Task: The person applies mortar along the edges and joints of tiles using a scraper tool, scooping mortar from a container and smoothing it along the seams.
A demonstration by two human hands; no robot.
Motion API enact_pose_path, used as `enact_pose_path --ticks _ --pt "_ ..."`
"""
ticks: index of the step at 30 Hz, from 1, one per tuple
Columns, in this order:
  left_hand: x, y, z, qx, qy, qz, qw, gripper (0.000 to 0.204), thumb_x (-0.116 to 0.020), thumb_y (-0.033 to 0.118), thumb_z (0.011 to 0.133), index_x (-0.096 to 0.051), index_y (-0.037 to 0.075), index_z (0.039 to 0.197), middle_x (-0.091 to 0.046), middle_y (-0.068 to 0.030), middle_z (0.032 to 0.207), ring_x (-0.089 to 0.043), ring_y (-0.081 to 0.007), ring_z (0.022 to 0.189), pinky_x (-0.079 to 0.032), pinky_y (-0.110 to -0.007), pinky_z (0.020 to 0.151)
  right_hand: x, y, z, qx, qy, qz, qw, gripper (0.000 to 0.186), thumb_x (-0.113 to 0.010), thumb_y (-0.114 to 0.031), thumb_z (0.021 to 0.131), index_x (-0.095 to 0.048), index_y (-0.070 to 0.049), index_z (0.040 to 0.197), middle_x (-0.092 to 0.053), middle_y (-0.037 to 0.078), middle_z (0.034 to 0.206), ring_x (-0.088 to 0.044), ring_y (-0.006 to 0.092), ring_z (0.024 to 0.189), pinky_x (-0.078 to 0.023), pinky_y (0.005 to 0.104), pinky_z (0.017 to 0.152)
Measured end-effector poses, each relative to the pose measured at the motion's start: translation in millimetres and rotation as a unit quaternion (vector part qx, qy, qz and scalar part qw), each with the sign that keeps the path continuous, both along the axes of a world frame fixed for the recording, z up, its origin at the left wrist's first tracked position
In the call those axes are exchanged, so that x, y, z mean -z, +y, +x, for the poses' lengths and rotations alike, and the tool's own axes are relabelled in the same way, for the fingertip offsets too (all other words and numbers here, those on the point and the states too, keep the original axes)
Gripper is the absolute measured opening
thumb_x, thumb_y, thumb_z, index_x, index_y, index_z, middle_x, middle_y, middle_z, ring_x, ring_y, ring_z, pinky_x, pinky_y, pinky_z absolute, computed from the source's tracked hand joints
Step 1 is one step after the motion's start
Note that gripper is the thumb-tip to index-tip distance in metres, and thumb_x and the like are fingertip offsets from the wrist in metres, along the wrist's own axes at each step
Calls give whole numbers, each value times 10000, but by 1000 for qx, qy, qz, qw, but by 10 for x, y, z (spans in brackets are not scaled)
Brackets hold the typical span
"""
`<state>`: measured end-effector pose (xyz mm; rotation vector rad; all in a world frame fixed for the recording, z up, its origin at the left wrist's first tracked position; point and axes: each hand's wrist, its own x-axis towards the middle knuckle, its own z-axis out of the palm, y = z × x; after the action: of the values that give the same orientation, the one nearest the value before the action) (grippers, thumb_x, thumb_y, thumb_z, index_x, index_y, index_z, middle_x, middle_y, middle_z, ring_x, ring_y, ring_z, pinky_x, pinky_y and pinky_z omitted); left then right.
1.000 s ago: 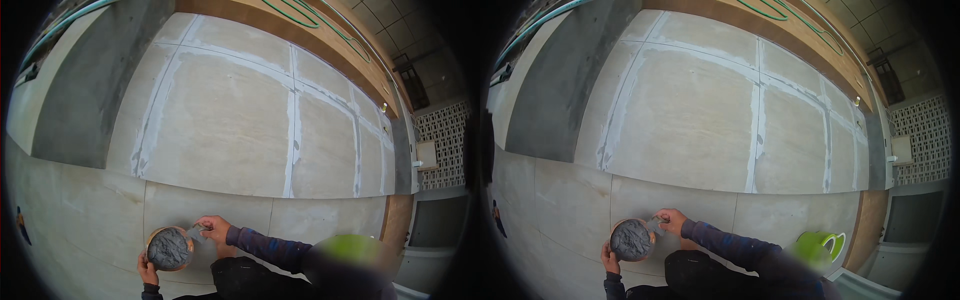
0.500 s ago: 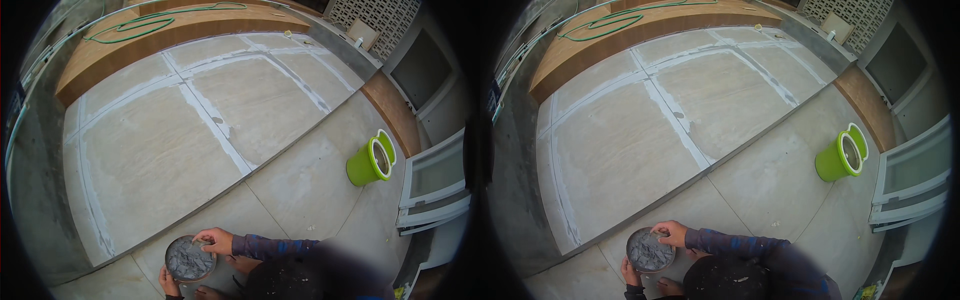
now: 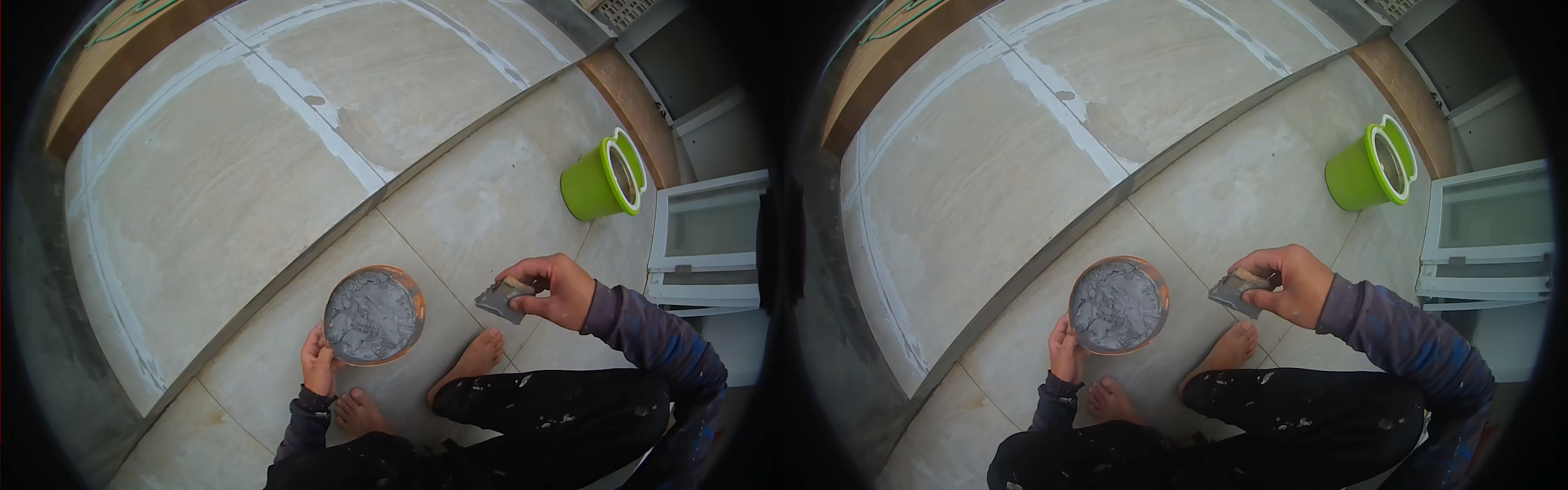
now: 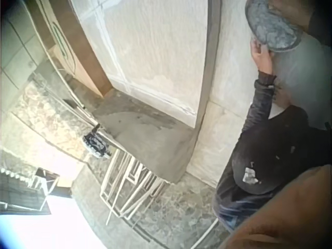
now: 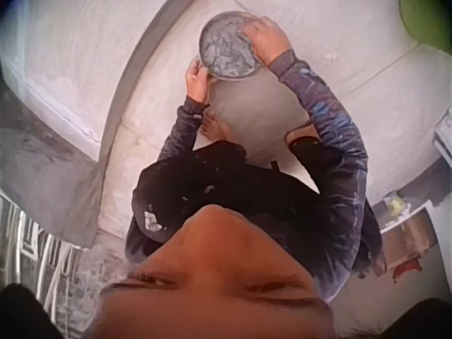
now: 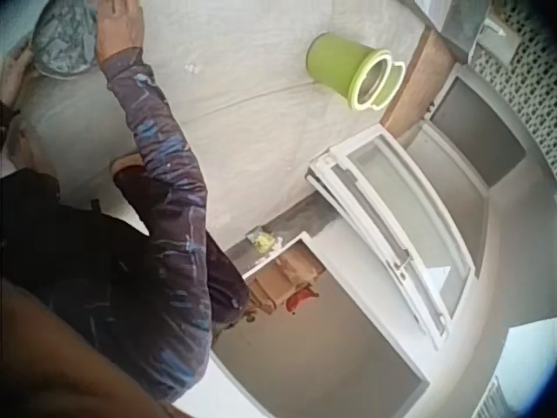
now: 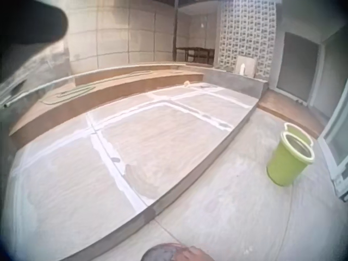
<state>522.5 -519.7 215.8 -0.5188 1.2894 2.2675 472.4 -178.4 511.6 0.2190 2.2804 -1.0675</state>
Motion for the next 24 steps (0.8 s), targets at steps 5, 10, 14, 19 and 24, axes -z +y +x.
enact_pose_path --ticks 5,10,14,19,24 --pt "-30 323 -184 43 -23 -3 999 465 -556 73 988 -535 30 1450 -702 -18 1223 -692 -73 972 -549 -182 629 406 28 -167 11 -1 49 999 277 -710 0 928 -713 13 1204 -778 153 1025 -749 205 960 -590 344 887" --pt "36 540 -168 66 -28 -40 997 491 -514 19 959 -532 26 1449 -698 -31 1224 -701 -94 999 -589 -218 678 1341 -122 -81 3 68 11 998 275 -711 10 898 -713 5 1172 -764 166 1035 -733 314 943 -576 399 867" --pt "99 612 -195 60 -41 -36 997 481 -498 18 975 -531 40 1454 -686 -37 1257 -708 -120 1039 -629 -279 744 2208 -207 33 -91 327 87 937 320 -718 3 828 -700 -29 1146 -724 132 1062 -638 342 1041 -532 447 939" --pt "88 656 -80 60 -48 -64 995 432 -521 71 1024 -532 45 1454 -682 -44 1266 -708 -131 1066 -643 -299 769 2594 -323 98 -86 416 161 891 255 -671 -23 822 -715 -35 1073 -726 136 1004 -649 308 1032 -540 419 915" --pt "168 553 -120 69 -33 -58 995 412 -521 80 1039 -532 42 1449 -680 -49 1260 -703 -136 1084 -652 -308 823 2460 -481 265 -124 316 142 930 212 -667 8 813 -716 -30 1016 -732 148 960 -652 319 1051 -537 434 928"
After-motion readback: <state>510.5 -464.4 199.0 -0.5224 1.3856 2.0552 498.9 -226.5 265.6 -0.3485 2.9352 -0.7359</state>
